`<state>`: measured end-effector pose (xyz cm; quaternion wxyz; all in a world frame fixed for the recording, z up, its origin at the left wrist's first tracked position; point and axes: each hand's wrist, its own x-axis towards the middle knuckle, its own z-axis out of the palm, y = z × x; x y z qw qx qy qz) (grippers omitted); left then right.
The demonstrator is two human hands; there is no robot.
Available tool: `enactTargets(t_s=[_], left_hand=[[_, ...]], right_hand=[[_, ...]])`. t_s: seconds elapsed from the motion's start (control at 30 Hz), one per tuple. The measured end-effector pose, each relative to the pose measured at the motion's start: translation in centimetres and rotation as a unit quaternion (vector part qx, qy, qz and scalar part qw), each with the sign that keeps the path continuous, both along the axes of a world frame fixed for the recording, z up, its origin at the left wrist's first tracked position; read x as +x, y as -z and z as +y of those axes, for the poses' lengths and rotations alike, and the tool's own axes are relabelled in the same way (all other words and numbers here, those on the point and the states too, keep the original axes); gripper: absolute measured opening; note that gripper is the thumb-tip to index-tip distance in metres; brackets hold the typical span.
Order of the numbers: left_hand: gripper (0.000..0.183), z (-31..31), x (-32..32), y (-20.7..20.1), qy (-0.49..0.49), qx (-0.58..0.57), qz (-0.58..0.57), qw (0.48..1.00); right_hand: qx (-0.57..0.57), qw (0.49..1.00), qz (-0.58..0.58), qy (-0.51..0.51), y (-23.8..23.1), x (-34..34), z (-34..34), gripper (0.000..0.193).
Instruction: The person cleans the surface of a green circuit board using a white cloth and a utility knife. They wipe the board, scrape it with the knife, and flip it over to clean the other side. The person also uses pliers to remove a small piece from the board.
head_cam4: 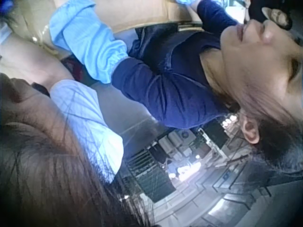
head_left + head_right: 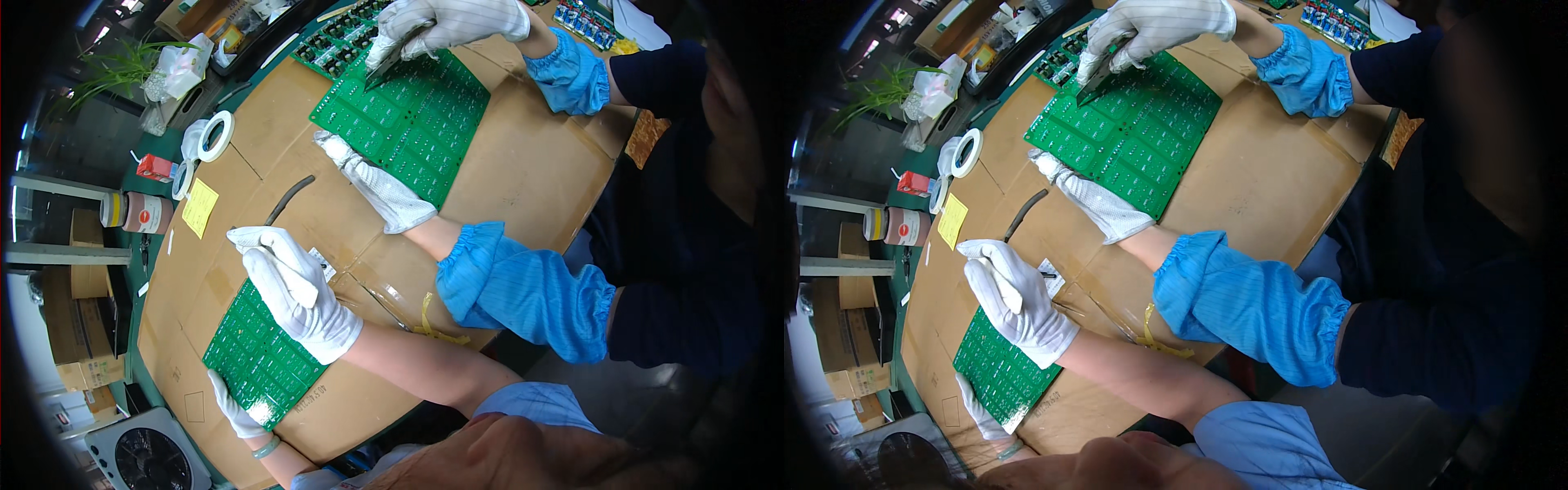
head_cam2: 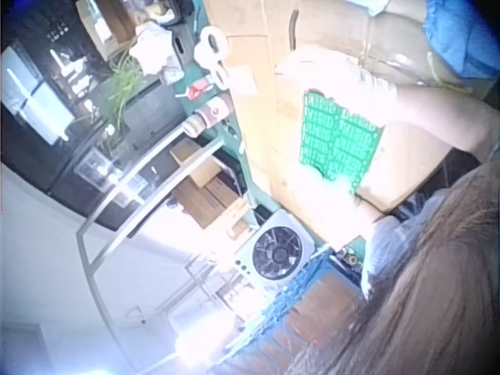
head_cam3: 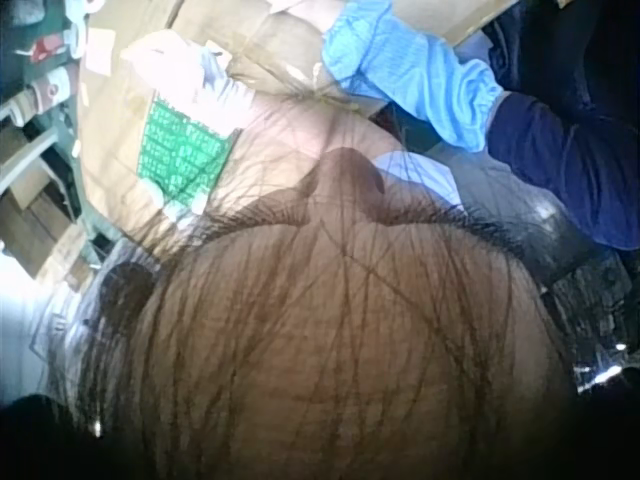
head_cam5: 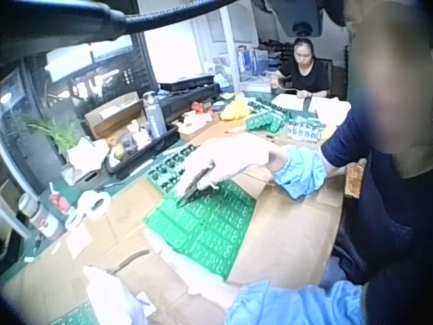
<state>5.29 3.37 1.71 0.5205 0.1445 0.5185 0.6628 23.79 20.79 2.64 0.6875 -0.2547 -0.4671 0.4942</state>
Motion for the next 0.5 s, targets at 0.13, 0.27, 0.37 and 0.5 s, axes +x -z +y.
enactTargets(t_s=[0.13,0.27,0.37,0.5], left_hand=[[0.060,0.1,0.1,-0.1,-0.007,-0.007,0.001,1.000],[0.060,0.2,0.4,-0.4,-0.004,-0.009,-0.009,1.000],[0.060,0.4,1.2,-0.9,-0.002,-0.014,-0.019,1.000],[0.060,0.4,0.9,-0.7,-0.002,-0.013,-0.014,1.000]], right_hand=[[-0.044,0.998,0.027,-0.041,0.3,0.0,0.0,0.025],[-0.087,0.992,0.078,-0.048,0.0,-0.3,-0.1,0.022],[-0.099,0.991,0.071,-0.063,0.1,-0.3,-0.1,0.021],[-0.114,0.987,0.079,-0.077,-0.2,0.0,0.0,0.021]])
